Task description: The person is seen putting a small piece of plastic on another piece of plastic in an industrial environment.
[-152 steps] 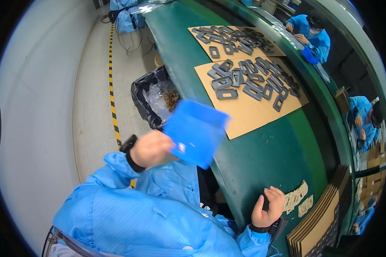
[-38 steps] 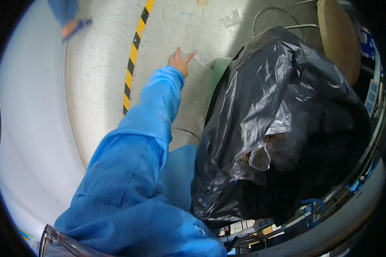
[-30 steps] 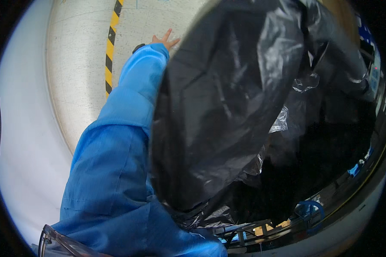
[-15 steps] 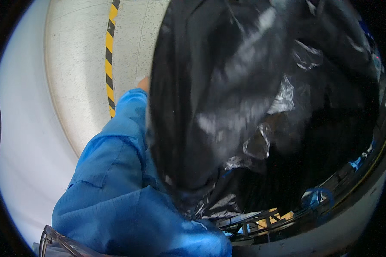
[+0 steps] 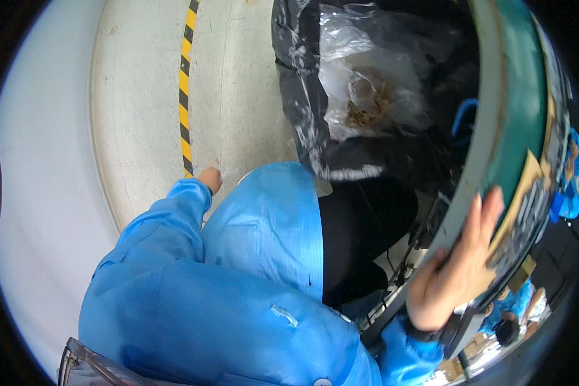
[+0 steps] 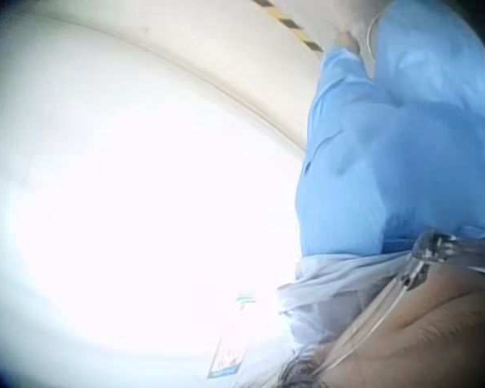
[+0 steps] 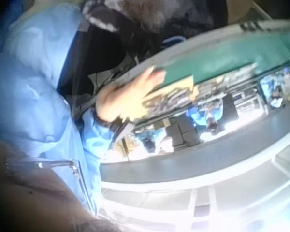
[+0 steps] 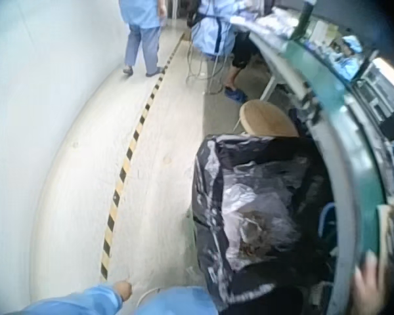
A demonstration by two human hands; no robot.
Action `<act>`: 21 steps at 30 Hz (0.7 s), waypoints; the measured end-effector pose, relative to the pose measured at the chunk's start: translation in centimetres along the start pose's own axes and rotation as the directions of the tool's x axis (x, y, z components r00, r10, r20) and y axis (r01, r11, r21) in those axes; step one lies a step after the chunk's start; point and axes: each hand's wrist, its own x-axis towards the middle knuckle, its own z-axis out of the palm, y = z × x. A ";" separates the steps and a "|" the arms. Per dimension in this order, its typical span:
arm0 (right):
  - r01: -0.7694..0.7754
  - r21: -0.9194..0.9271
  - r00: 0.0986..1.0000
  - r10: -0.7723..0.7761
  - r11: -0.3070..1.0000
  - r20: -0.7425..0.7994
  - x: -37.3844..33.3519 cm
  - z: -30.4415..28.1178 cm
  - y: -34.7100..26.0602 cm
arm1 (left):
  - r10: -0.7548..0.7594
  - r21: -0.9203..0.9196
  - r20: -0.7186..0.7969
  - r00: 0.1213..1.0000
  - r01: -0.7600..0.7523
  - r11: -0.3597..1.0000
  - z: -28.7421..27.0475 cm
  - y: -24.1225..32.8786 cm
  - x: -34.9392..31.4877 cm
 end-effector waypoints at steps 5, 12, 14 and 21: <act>0.104 -0.011 0.993 -0.104 0.995 -0.061 -0.5 -0.2 0.1 | -0.005 0.034 -0.156 0.988 0.010 0.999 0.3 -1.7 -7.0; 0.060 -0.039 0.986 -0.066 0.997 -0.152 -1.7 0.4 1.7 | 0.098 0.068 -0.087 0.991 -0.092 0.993 -2.0 -0.6 -11.0; 0.062 -0.017 0.985 -0.064 0.998 -0.163 -1.5 1.0 1.8 | 0.166 0.124 -0.059 0.984 -0.158 0.980 -3.8 0.9 -11.0; 0.038 0.008 0.980 -0.035 0.999 -0.195 -1.9 1.4 1.9 | 0.225 0.201 0.128 0.966 -0.248 0.948 -8.9 9.1 -9.1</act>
